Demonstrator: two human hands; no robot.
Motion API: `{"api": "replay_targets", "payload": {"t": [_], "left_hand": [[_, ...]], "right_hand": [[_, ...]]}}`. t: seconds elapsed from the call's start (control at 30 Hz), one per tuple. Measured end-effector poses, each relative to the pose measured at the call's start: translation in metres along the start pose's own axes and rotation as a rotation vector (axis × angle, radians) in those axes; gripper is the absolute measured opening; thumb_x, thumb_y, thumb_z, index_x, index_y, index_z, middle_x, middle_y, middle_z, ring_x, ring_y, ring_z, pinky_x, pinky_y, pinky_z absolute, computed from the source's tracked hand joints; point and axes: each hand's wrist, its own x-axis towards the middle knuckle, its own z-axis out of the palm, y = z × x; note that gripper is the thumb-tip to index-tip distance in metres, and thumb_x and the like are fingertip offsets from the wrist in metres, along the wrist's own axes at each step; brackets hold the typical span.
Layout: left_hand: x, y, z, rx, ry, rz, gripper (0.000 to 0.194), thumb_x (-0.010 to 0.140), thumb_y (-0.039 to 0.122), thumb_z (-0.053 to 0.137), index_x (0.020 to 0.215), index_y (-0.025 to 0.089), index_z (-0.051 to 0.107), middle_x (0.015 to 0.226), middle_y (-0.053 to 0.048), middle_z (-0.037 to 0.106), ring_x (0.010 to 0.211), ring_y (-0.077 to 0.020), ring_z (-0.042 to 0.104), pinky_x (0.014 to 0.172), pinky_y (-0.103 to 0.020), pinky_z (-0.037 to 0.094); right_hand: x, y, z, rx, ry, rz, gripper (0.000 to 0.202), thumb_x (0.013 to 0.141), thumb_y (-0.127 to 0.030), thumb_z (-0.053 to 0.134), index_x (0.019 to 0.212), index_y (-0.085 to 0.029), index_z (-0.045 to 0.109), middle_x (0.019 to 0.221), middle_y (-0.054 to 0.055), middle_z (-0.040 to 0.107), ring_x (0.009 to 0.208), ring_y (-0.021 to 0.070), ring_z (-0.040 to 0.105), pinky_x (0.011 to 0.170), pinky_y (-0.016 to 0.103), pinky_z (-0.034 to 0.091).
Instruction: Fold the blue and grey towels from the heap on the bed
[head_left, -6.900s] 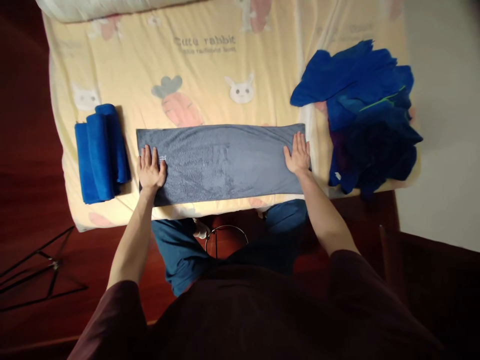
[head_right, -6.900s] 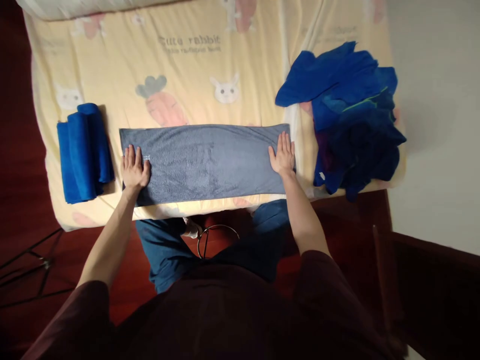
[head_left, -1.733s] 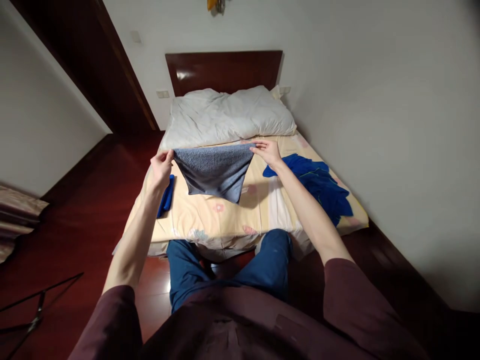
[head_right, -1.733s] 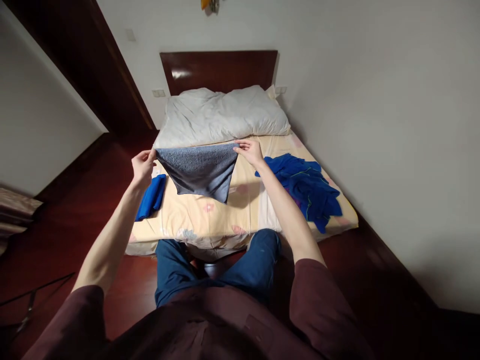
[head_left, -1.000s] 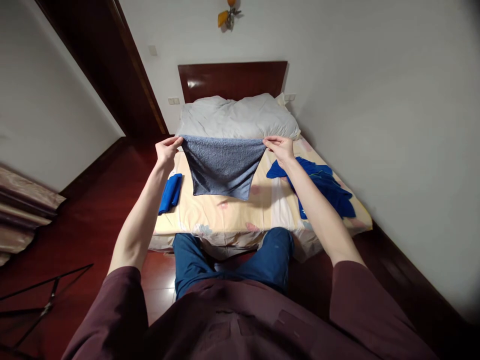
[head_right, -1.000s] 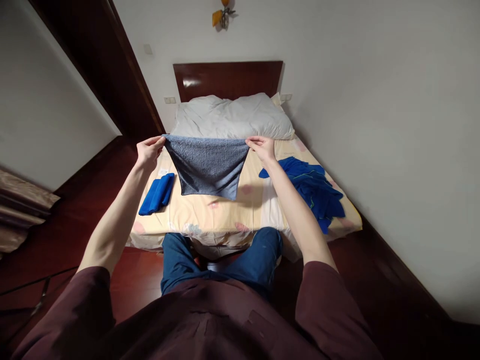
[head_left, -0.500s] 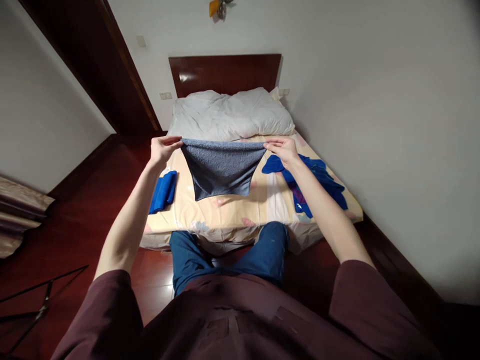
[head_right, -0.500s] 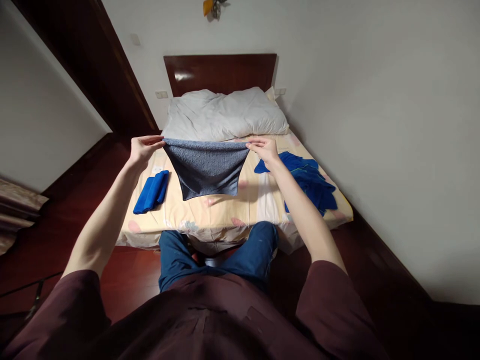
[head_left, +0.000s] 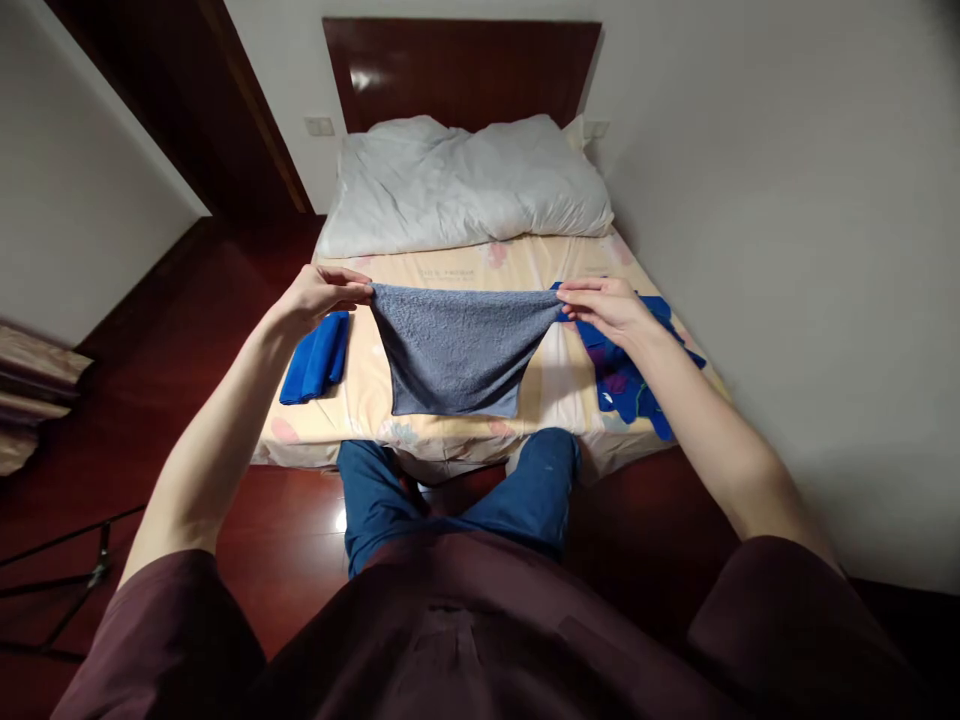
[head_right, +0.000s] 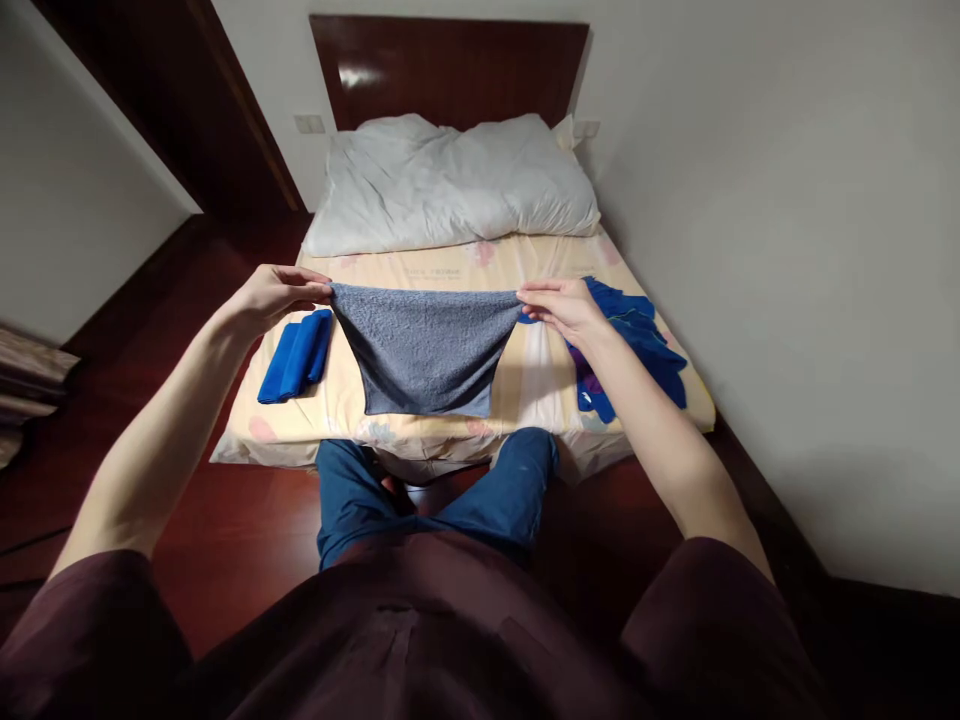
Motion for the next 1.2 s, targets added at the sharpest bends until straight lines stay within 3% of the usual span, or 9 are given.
{"api": "replay_targets", "payload": {"t": [0.23,0.43,0.53,0.63,0.7,0.8,0.97,1.07,1.2], "left_hand": [[0.069,-0.067,0.017,-0.045,-0.009,0.037,0.039,0.061,0.032,0.097,0.086,0.010,0.077,0.080,-0.010,0.076,0.082,-0.0278,0.078,0.090,-0.049,0.066],[0.149,-0.090,0.024,-0.016,0.169,0.301,0.045,0.076,0.038,0.089,0.099,0.003,0.071,0.090,-0.008,0.076,0.088,-0.0231,0.078,0.092,-0.046,0.064],[0.163,-0.090,0.017,0.047,0.266,0.420,0.048,0.089,0.042,0.080,0.109,0.000,0.068,0.102,-0.010,0.076,0.095,-0.0196,0.076,0.097,-0.044,0.061],[0.142,-0.105,0.015,0.094,0.344,0.475,0.049,0.087,0.044,0.082,0.109,0.002,0.071,0.103,-0.010,0.078,0.093,-0.0178,0.074,0.095,-0.039,0.061],[0.111,-0.134,0.023,0.116,0.386,0.451,0.042,0.086,0.044,0.082,0.105,0.006,0.076,0.099,-0.007,0.078,0.091,-0.0178,0.074,0.090,-0.035,0.061],[0.050,-0.203,0.048,0.186,0.406,0.282,0.035,0.084,0.044,0.080,0.098,0.012,0.079,0.092,-0.005,0.079,0.084,-0.0182,0.074,0.080,-0.030,0.060],[-0.040,-0.311,0.099,0.312,0.194,-0.208,0.032,0.077,0.030,0.077,0.105,0.015,0.081,0.087,-0.008,0.080,0.078,-0.0210,0.073,0.076,-0.030,0.057],[-0.065,-0.339,0.114,0.265,0.183,-0.376,0.043,0.073,0.029,0.079,0.114,0.016,0.078,0.091,-0.009,0.080,0.089,-0.0243,0.075,0.085,-0.033,0.057],[-0.066,-0.351,0.119,0.110,0.275,-0.475,0.034,0.077,0.043,0.078,0.099,0.017,0.080,0.089,-0.010,0.079,0.088,-0.0246,0.074,0.080,-0.033,0.057]], "right_hand": [[0.066,0.043,0.030,-0.065,0.041,0.023,0.038,0.067,-0.025,0.100,0.088,-0.014,0.070,0.069,0.002,0.073,0.062,0.0137,0.072,0.067,0.027,0.066],[0.139,0.076,0.052,-0.131,0.086,-0.317,0.041,0.076,-0.042,0.093,0.098,-0.017,0.070,0.085,0.003,0.075,0.085,0.0177,0.075,0.087,0.036,0.066],[0.152,0.079,0.054,-0.170,0.071,-0.516,0.042,0.082,-0.048,0.087,0.106,-0.018,0.071,0.099,0.006,0.075,0.103,0.0203,0.074,0.096,0.037,0.063],[0.143,0.097,0.052,-0.228,0.054,-0.586,0.039,0.085,-0.047,0.083,0.109,-0.018,0.072,0.104,0.007,0.074,0.107,0.0215,0.073,0.098,0.038,0.061],[0.123,0.126,0.052,-0.277,0.051,-0.550,0.034,0.086,-0.043,0.081,0.107,-0.018,0.073,0.103,0.006,0.075,0.103,0.0214,0.073,0.094,0.038,0.062],[0.077,0.195,0.058,-0.346,0.026,-0.398,0.025,0.084,-0.040,0.079,0.096,-0.018,0.073,0.096,0.006,0.075,0.091,0.0203,0.073,0.087,0.036,0.062],[-0.011,0.313,0.078,-0.329,-0.006,0.034,0.027,0.076,-0.043,0.078,0.083,-0.019,0.069,0.078,0.006,0.073,0.074,0.0211,0.071,0.078,0.037,0.061],[-0.040,0.347,0.086,-0.274,0.076,0.140,0.034,0.073,-0.047,0.081,0.089,-0.020,0.069,0.082,0.008,0.075,0.081,0.0229,0.073,0.084,0.039,0.062],[-0.043,0.355,0.088,-0.154,0.180,0.253,0.040,0.066,-0.048,0.086,0.088,-0.019,0.069,0.088,0.012,0.078,0.087,0.0257,0.075,0.086,0.041,0.062]]}}
